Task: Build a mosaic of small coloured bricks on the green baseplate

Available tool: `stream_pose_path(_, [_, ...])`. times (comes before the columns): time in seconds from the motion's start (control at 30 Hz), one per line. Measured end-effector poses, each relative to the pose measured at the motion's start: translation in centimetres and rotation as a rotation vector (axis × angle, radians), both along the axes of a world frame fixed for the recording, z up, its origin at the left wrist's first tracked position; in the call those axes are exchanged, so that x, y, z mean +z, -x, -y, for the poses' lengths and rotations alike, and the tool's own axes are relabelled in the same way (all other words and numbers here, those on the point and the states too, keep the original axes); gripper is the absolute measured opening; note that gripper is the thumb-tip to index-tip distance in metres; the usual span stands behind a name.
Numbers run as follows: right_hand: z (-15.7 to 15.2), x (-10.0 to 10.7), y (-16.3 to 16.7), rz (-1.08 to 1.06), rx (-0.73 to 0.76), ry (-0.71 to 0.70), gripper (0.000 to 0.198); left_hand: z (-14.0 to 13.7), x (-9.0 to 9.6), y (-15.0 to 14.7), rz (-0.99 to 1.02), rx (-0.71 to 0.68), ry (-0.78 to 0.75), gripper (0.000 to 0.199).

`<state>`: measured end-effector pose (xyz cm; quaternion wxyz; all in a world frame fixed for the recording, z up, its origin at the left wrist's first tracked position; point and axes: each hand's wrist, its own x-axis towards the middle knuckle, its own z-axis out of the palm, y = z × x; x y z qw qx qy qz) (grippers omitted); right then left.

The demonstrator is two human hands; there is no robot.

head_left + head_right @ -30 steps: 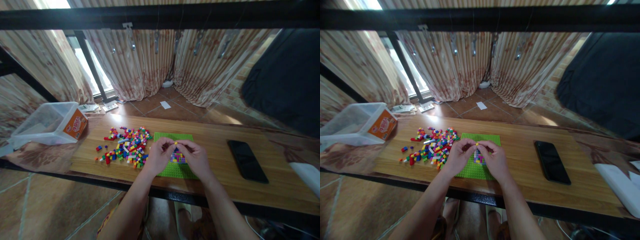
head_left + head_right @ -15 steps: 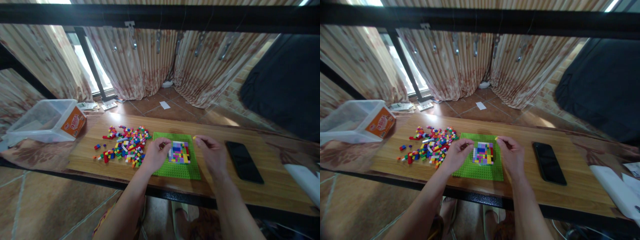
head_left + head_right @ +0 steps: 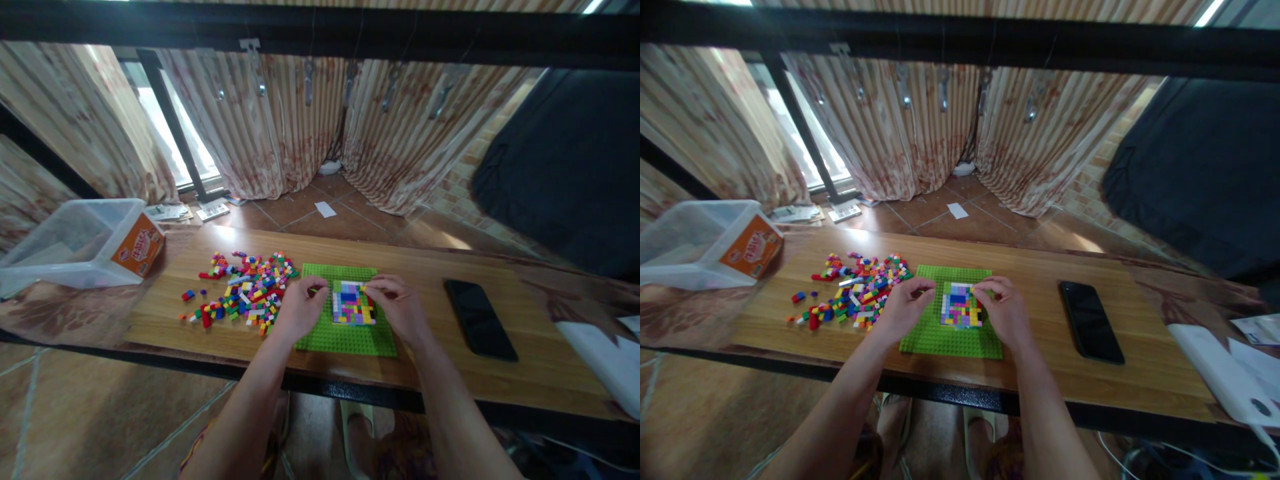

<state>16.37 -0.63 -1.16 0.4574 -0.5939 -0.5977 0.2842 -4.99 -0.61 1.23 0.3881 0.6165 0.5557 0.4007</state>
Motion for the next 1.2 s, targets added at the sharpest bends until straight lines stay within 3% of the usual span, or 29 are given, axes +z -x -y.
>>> stream_pose_path(0.6, [-0.1, -1.0, 0.4, -0.068, 0.063, 0.052, 0.024, -0.1, -1.2, 0.0, -0.034, -0.053, -0.003, 0.018])
stream_pose_path(0.83, [-0.3, -1.4, 1.0, -0.103, 0.011, 0.056, 0.023, 0.0, -1.2, -0.1, -0.052, -0.07, -0.006, 0.018])
stream_pose_path(1.2, [-0.3, -1.0, 1.5, -0.202, -0.031, 0.132, 0.037, 0.4, -0.8, -0.6, -0.094, -0.067, 0.014, 0.023])
